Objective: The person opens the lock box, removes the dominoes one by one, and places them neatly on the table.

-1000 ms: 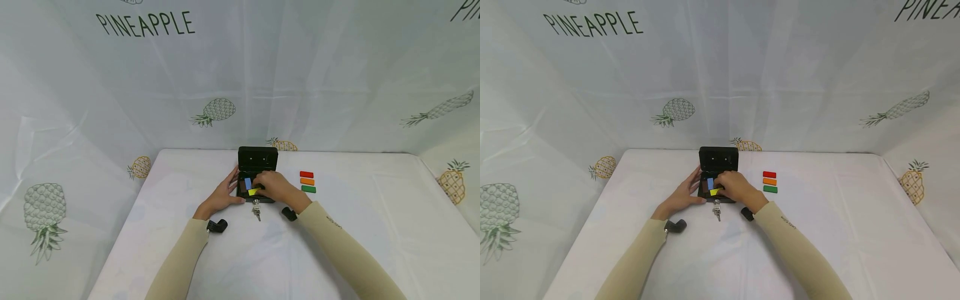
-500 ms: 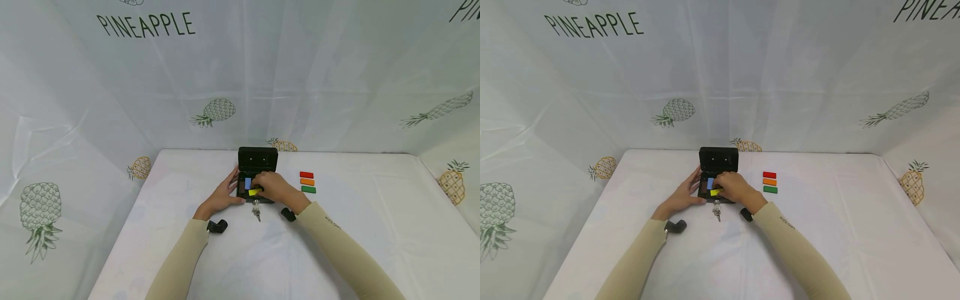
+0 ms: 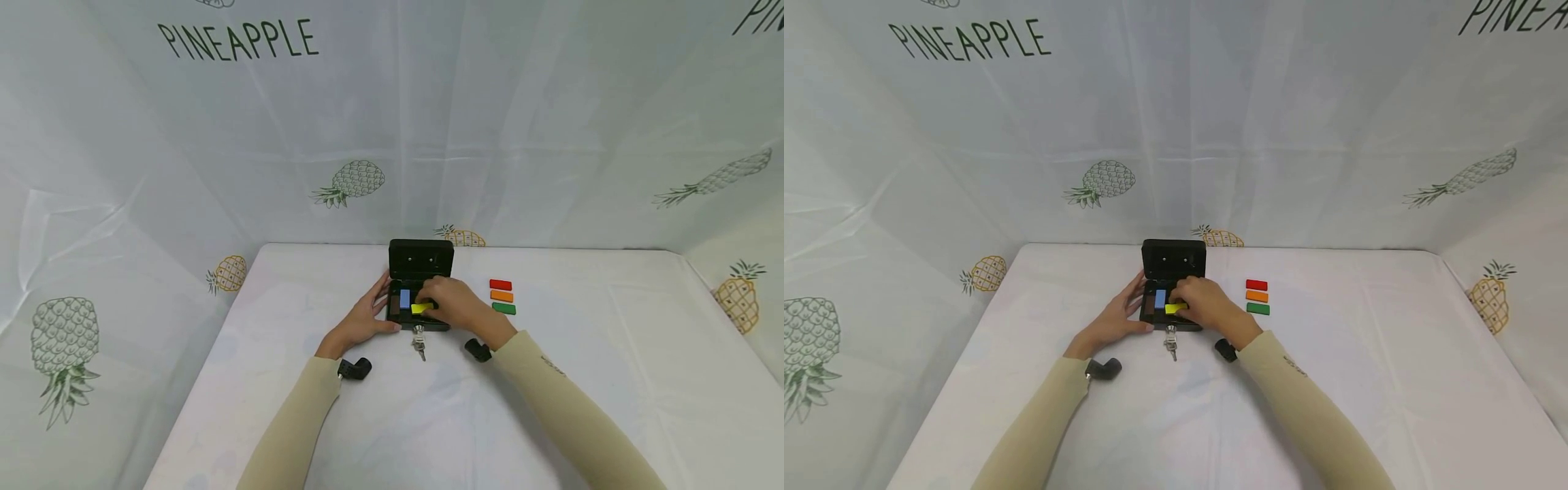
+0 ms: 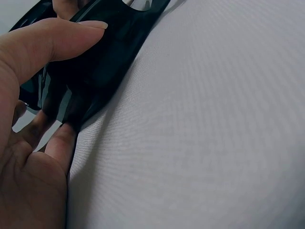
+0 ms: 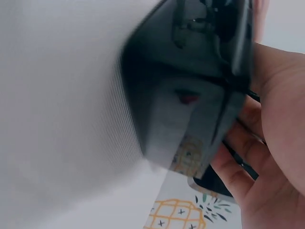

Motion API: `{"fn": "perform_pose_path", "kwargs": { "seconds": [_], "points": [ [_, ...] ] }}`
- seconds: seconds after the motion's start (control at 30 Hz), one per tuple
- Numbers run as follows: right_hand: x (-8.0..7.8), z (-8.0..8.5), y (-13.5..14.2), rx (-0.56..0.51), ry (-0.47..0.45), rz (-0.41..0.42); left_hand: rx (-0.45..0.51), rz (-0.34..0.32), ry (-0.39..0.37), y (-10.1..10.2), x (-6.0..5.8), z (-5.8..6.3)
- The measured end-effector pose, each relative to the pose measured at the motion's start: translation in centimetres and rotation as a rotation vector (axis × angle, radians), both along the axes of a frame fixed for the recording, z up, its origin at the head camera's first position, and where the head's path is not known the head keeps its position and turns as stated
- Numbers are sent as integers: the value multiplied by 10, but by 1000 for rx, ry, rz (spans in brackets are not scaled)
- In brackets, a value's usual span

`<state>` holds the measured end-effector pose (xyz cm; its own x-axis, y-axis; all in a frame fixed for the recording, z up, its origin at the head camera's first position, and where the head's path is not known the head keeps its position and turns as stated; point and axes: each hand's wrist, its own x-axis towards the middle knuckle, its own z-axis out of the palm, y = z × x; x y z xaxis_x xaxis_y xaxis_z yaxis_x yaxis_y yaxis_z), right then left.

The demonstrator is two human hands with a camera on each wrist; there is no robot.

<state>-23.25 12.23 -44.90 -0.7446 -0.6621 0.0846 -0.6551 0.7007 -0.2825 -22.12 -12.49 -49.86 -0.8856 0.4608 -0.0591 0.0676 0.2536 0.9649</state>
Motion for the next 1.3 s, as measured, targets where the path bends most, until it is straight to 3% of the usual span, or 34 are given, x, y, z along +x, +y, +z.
{"fn": "perform_pose_path", "kwargs": {
  "seconds": [0.23, 0.67, 1.3],
  "points": [
    [3, 6, 13, -48, 62, -11, 4, -2, 8, 0, -1, 0],
    [15, 15, 47, -134, 93, -99, 10, 0, 1, 0, -1, -2],
    [31, 2, 101, -125, 147, -178, 29, -8, 6, 0, -1, -3]
  ]
}}
